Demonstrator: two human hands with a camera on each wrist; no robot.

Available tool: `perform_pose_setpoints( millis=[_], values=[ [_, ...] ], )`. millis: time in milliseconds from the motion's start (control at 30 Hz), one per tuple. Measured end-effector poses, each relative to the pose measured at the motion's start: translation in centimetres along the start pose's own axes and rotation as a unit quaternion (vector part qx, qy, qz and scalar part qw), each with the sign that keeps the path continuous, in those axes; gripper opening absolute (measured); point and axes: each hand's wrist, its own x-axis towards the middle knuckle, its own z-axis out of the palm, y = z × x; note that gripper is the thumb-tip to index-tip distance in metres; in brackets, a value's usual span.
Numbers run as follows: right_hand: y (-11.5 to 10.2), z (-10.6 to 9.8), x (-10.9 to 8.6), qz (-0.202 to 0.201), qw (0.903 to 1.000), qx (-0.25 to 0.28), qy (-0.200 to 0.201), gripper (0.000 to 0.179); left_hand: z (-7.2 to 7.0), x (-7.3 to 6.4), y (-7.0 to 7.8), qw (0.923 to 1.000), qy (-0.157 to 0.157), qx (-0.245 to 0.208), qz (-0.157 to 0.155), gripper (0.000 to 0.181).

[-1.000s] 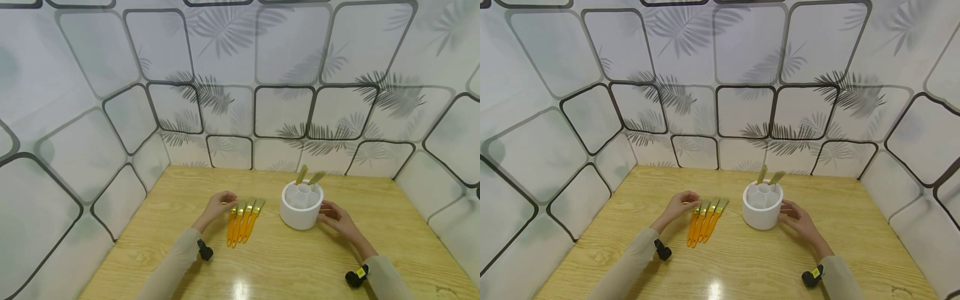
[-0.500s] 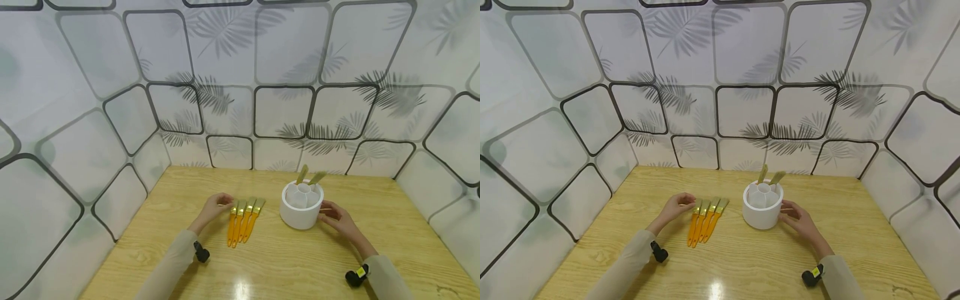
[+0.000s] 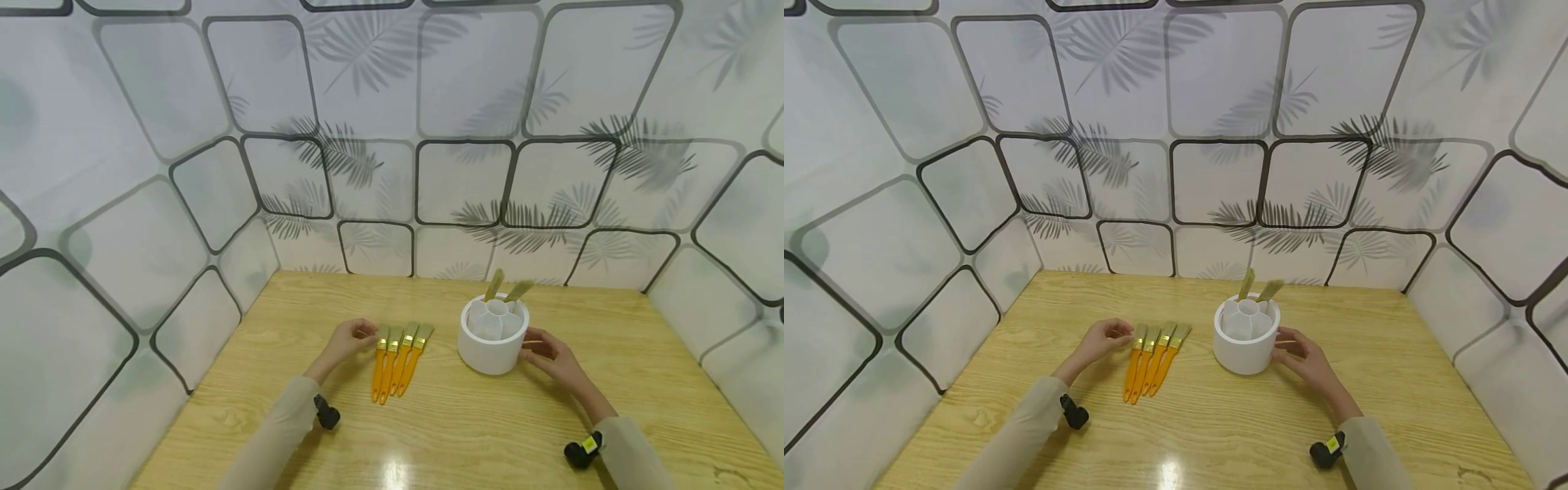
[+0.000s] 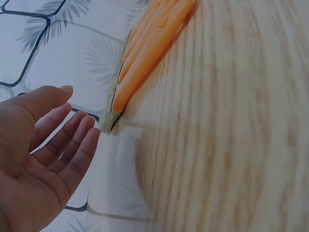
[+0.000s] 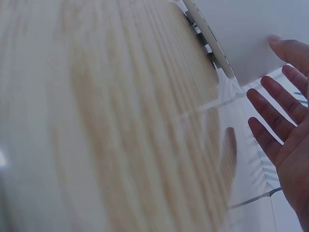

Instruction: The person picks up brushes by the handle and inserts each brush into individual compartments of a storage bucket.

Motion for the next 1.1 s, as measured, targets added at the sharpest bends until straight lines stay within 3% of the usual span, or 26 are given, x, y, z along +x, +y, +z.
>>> perform_pose_setpoints(
  millis=[267,633,1100],
  values=[
    [0.13,0.08,0.07,0.006,1.0000,0.002,-0.002,0.045,-0.71,-0.37,0.36,0.9981,-0.016,0.016,-0.057,0.014],
    [0.21,0.16,-0.01,-0.014,0.9999,0.009,0.001,0.044,-0.61,-0.43,-0.29,0.9969,-0.038,0.033,-0.060,0.014],
    [-0.37,0.11,-0.07,-0.014,0.9999,0.004,-0.003,0.045,0.17,-0.96,0.24,0.9911,-0.057,0.085,-0.085,0.024]
  ],
)
